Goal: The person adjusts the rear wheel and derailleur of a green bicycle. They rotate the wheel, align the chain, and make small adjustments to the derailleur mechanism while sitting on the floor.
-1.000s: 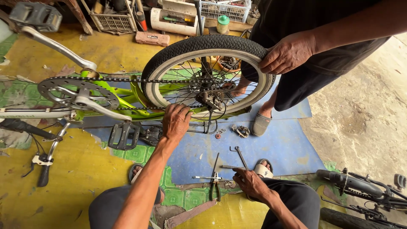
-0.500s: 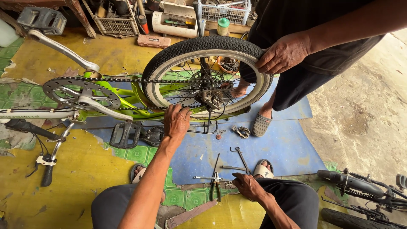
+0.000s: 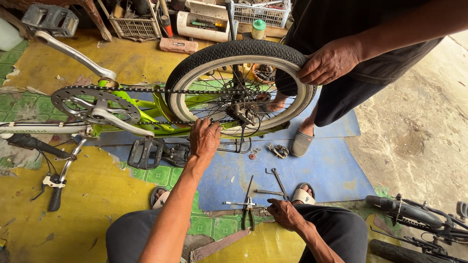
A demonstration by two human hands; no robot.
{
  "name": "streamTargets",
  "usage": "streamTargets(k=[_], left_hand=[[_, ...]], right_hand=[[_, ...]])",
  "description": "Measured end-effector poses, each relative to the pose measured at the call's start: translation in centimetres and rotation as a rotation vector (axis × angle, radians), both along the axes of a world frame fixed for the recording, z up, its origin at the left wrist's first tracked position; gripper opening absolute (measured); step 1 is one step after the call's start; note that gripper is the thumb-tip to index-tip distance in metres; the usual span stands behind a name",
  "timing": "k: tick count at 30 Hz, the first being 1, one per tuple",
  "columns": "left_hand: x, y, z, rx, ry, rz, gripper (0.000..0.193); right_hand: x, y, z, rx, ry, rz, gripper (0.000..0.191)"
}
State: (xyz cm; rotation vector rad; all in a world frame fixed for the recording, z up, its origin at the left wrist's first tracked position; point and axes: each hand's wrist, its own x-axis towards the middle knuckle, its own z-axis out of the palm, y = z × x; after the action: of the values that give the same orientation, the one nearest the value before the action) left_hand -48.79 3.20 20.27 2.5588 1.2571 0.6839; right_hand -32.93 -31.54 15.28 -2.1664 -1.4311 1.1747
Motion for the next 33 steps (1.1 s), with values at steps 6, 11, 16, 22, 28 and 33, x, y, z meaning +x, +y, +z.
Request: streamTargets(k=[6,11,16,22,28,33], left_hand=[[0.2,0.1,0.3,-0.016,0.015,-0.013,0.029],[0.2,-0.1,0.5,-0.019,0.017,0.008,0.028],[0.2,-0.2,0.6,-0.007,0.018,0.014,0.027],[0.2,-0.2,1.1,-0.026,0.004,0.023,0.027],[0.2,-0.5,1.7,-0.068,-0.012,0.034,0.027],[0.2,-0.4,1.7,-0.071,-0.012,0.027,0.028]], right_hand=[[0.2,0.0,-0.4,0.037,0.003,0.002,0.038],[0.3,0.0,-0.8,0.060,-0.032,0.039,0.038],[0.7,-0.4,-2.1,-0.026,-0.025,0.024,0.038],[1.1,-0.9,-4.0,0.106,-0.087,0.088,0.037],[0.8,-0.4,-3.2,0.022,-0.049,0.064,0.038],[0.8,-0.1,-2.9,0.018,-0.045,0.076,0.038]])
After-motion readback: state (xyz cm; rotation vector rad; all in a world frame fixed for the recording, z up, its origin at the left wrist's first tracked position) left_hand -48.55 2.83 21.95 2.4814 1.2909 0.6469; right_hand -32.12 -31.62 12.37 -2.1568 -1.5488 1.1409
